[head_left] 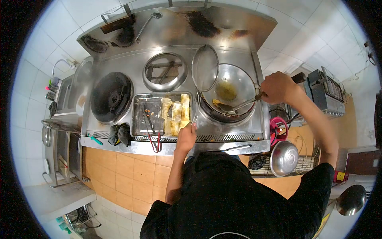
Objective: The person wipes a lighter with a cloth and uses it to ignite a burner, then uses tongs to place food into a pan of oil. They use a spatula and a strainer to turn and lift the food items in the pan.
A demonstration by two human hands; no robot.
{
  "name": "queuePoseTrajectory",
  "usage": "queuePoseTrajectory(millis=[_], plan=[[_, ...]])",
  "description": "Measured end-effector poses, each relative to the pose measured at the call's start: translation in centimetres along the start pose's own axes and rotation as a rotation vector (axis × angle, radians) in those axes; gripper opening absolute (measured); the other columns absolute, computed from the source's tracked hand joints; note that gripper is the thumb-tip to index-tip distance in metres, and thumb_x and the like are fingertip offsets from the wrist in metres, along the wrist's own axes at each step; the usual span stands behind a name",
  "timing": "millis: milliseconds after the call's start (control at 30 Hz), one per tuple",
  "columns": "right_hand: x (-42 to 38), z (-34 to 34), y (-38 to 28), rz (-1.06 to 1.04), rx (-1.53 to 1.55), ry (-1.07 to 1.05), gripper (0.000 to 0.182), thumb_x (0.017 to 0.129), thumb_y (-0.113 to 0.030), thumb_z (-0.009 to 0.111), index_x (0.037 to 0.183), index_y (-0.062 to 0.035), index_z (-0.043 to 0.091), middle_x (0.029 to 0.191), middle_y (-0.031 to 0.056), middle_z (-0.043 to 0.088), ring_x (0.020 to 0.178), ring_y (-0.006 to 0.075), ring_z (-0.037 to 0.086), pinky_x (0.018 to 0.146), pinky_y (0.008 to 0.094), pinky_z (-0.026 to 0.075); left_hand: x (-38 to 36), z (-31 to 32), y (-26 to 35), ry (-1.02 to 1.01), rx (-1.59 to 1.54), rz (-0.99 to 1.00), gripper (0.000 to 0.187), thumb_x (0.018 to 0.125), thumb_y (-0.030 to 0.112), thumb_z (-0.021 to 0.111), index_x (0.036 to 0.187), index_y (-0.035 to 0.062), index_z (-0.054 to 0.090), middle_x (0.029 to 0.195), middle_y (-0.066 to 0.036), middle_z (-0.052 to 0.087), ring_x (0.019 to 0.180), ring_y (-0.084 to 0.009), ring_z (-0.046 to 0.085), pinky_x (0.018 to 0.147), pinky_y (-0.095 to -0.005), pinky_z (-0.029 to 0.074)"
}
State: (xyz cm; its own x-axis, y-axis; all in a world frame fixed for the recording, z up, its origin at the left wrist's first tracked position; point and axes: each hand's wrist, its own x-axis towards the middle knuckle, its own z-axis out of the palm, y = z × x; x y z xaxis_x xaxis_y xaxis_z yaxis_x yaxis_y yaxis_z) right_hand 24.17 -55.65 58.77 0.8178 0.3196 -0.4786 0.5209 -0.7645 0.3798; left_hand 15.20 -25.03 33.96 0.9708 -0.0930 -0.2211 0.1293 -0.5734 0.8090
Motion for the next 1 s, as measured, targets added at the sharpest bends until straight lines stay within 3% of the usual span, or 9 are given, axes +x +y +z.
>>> queuePoseTrajectory(millis=[67, 433, 500, 1000], plan=[[0.0, 0.4, -0.3, -0.033, -0.024, 0.048, 0.032, 0.077, -0.032, 0.063, 0.077, -0.0019, 0.072, 0.077, 0.0193, 0.070, 0.077, 0.0353, 0.070, 0.072, 0.0459, 0.057, -0.1, -0.2, 0.2, -0.003, 0.001, -0.002, 0.038, 0.101, 0.026, 0.044, 0.093, -0.0056, 0.063, 0.089, -0.030, 0.065, 0.090, -0.0485, 0.061, 0.078, -0.0507, 0.048], [-0.5, 0.9, -0.8, -0.033, 0.008, 0.076, 0.031, 0.076, -0.031, 0.066, 0.076, -0.0002, 0.072, 0.077, 0.0202, 0.070, 0.076, 0.0354, 0.070, 0.071, 0.0451, 0.057, -0.1, -0.2, 0.2, -0.026, 0.012, -0.013, 0.039, 0.102, 0.027, 0.042, 0.096, -0.0056, 0.063, 0.089, -0.028, 0.066, 0.090, -0.0476, 0.062, 0.078, -0.0502, 0.048], [-0.5, 1.0, -0.8, -0.031, 0.011, 0.083, 0.031, 0.075, -0.030, 0.066, 0.076, 0.0000, 0.072, 0.076, 0.0204, 0.069, 0.075, 0.0356, 0.070, 0.071, 0.0451, 0.057, 0.0, 0.2, -0.4, 0.004, 0.004, 0.024, 0.040, 0.103, 0.030, 0.042, 0.091, -0.0032, 0.062, 0.077, -0.026, 0.062, 0.076, -0.0435, 0.062, 0.070, -0.0459, 0.047], [-0.6, 0.7, -0.8, -0.052, 0.015, 0.087, 0.030, 0.076, -0.029, 0.064, 0.075, 0.0002, 0.072, 0.074, 0.0205, 0.069, 0.074, 0.0363, 0.070, 0.071, 0.0463, 0.057, -0.1, 0.3, -0.7, 0.016, -0.008, 0.036, 0.040, 0.103, 0.029, 0.041, 0.090, -0.0020, 0.062, 0.074, -0.026, 0.061, 0.074, -0.0443, 0.061, 0.069, -0.0464, 0.046]])
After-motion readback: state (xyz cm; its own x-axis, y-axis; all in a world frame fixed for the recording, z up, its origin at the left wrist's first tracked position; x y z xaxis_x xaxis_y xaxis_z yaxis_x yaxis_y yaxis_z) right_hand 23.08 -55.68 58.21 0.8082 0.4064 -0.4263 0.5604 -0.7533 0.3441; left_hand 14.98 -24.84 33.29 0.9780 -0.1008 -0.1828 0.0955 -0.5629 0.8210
